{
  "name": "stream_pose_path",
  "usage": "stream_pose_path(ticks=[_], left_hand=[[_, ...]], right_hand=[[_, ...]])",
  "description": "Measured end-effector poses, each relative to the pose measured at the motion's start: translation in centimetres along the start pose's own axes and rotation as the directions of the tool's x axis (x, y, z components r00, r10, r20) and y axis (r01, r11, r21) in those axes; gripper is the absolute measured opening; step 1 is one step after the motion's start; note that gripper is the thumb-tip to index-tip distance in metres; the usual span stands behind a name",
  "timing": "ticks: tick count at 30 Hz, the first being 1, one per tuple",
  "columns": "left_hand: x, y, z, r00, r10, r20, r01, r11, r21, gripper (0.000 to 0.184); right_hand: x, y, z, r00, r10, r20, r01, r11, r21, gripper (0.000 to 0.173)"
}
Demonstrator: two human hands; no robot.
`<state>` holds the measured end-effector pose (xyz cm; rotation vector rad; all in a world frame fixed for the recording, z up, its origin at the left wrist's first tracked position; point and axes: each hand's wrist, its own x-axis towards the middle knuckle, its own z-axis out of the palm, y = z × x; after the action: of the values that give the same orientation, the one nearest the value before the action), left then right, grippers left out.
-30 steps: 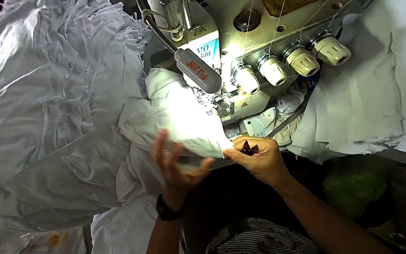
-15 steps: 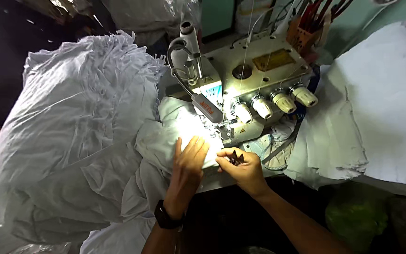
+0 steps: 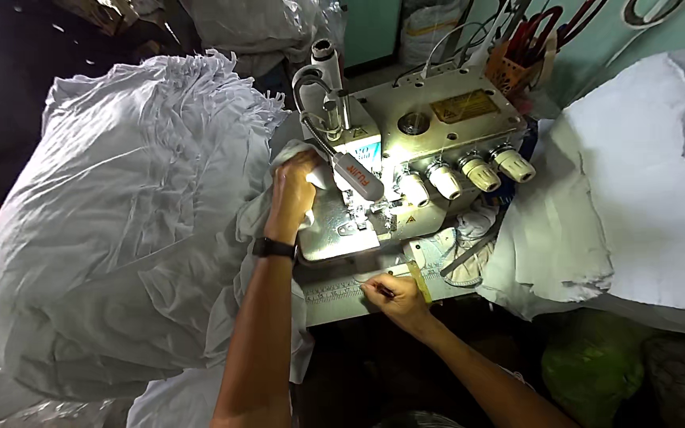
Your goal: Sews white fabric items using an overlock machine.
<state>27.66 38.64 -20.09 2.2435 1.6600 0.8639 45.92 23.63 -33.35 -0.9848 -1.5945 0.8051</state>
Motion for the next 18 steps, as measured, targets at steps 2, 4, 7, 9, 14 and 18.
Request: stream_pose_path(ticks=[2,4,7,9,14,18], left_hand=[[0.3,0.2,0.1,0.992,-0.109,-0.064,0.108,0.994,-0.030,0.035],[-0.6,0.5,0.1,0.979,-0.193,-0.068,0.187,0.978,-0.088,0.042],[-6.2,1.7,-0.8,0.993,-0.116,0.010,0.116,0.989,-0.095,0.048],[-9.7,3.2,-1.2,0.995,-0.095,0.033,0.098,0.991,-0.090,0.046],[-14.9,7.2,-2.0,0.980,-0.141,0.139,0.145,0.989,-0.020,0.034],[-14.5,8.0,-4.6,0.978,-0.070,0.196,0.062,0.997,0.045,0.035]], right_hand=[[0.7,-0.8,-1.1,0.997,0.052,0.051,-0.056,0.995,0.078,0.026],[1.9,-1.5,-2.7,0.993,0.075,0.087,-0.083,0.992,0.096,0.046],[4.1,-2.4,-4.7,0.997,0.034,0.064,-0.027,0.993,-0.115,0.059],[5.8,-3.6,-5.3,0.995,-0.088,0.048,0.099,0.939,-0.328,0.040],[9.1,-6.0,-4.3,0.944,-0.229,0.238,0.328,0.721,-0.610,0.029],[9.6,-6.9,-3.9,0.980,-0.171,0.098,0.195,0.917,-0.349,0.021]])
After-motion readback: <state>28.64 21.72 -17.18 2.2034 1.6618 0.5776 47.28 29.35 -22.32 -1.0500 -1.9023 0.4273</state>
